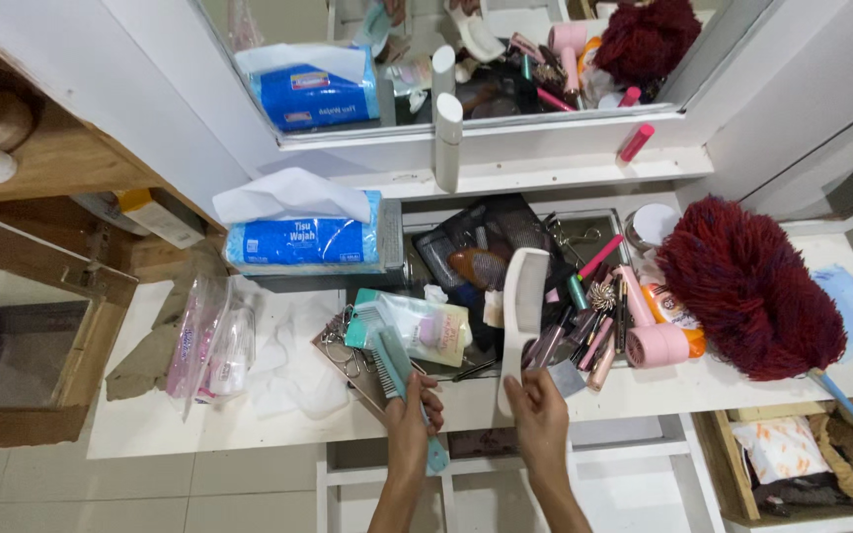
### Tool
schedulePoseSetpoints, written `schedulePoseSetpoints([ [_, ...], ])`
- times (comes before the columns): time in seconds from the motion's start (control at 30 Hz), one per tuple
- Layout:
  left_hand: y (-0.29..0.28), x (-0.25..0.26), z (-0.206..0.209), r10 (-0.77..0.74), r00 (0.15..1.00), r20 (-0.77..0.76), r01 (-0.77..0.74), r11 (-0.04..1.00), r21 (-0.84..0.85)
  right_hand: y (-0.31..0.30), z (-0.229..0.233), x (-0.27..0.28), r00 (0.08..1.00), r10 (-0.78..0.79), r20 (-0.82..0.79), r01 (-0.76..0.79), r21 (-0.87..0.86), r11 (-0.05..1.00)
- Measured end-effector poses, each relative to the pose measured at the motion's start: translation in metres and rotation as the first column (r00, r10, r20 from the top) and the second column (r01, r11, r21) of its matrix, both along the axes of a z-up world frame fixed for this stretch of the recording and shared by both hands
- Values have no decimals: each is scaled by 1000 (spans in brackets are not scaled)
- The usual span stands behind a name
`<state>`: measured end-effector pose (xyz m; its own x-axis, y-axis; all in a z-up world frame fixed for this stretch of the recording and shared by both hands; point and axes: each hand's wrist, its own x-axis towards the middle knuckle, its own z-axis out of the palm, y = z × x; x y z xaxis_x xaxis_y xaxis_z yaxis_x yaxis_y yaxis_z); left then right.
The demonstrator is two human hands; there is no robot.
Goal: The person wipes the inside of a white drawer with a cloth, then places various items including a pink package, a comb, and makeup brushes into the drawer compartments.
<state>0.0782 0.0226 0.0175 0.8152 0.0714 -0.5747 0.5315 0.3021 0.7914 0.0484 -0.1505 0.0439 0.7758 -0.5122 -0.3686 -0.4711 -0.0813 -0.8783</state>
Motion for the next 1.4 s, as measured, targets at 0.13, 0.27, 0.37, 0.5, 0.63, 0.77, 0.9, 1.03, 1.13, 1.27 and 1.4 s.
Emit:
schedulePoseSetpoints([
  [0.13,-16,-6,19,-87,994,-69,83,995,-52,-19,26,-43,980,183,-74,-143,369,918],
  [0.27,-56,-31,35,-203,961,-188,142,945,-295,-31,20,-75,937,261,-231,-155,397,905],
  [0.37,-88,-59,32,-357,928,-102,349,933,-94,-49,-1,-102,876,410,-254,-298,384,874],
  [0.5,-115,-112,7,-382,924,-33,377,920,-103,-84,-50,-160,909,337,-243,-248,334,909],
  [0.63,-153,-155,-36,-494,869,5,484,849,-212,-123,-121,-231,948,232,-217,-40,644,764],
  [0.77,-168,-198,-93,-654,755,-56,588,711,-385,-137,-189,-296,982,184,-49,-119,598,793],
  [0.9,-161,-218,-152,-714,636,-294,591,695,-410,-142,-217,-307,936,27,-350,191,572,797],
  [1.03,-154,-211,-191,-599,798,-73,559,779,-283,-121,-208,-275,952,108,-285,23,420,907],
  [1.13,-145,-186,-185,-543,827,-146,557,827,78,-98,-185,-231,922,-183,-343,336,468,817],
  [1.27,-139,-155,-141,-513,782,-353,616,723,314,-84,-143,-184,900,-206,-384,315,246,917],
  [1.4,-139,-136,-103,-518,728,-449,685,574,448,-76,-113,-160,860,-113,-498,171,72,983],
])
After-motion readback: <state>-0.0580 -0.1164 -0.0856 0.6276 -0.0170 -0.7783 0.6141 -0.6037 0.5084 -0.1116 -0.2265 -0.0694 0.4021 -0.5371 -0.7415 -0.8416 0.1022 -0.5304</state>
